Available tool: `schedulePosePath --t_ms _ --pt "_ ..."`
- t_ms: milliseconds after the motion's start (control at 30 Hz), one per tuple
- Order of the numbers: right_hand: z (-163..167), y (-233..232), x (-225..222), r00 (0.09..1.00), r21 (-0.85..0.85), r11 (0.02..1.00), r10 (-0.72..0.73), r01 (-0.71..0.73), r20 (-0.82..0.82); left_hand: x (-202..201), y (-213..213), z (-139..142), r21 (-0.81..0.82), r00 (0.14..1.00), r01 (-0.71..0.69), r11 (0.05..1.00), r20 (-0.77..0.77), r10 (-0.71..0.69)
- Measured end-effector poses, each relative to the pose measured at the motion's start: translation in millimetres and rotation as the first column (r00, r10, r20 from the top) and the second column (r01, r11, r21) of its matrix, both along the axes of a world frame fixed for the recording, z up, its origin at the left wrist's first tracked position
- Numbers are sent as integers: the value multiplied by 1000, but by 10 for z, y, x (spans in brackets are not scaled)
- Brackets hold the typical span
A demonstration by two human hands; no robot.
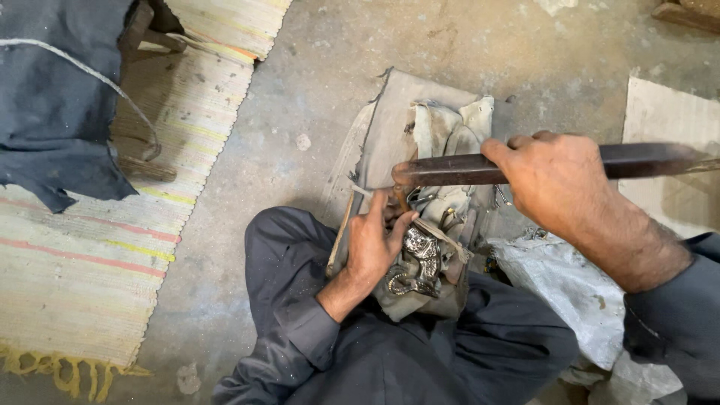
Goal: The person sits on the floor with a cloth-covered cushion on their lap holding a silver-colored metal ornament. They hold a small punch against the ornament and repeatedly strike it with a wooden mallet, repositioning the ornament and punch to work different spots, and at times hold the ornament up to reposition it.
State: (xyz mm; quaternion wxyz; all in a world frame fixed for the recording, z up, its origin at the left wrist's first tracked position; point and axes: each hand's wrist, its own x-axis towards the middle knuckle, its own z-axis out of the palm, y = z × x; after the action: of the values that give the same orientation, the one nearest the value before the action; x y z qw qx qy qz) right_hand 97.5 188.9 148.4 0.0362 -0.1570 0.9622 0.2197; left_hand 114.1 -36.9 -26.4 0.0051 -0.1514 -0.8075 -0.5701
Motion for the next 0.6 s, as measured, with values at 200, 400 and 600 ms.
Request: schedulePosePath --t_ms 200,400,600 --pt "83 47 -25 993 -290 950 -120 117 9 37 6 13 84 998 -10 996 -57 15" --pt "-32 28 -56 999 13 999 43 -43 3 65 5 3 48 1000 -8 999 -2 8" --pt "-30 -24 -56 995 -46 999 -4 8 96 84 8 23 73 1000 -12 997 -10 13"
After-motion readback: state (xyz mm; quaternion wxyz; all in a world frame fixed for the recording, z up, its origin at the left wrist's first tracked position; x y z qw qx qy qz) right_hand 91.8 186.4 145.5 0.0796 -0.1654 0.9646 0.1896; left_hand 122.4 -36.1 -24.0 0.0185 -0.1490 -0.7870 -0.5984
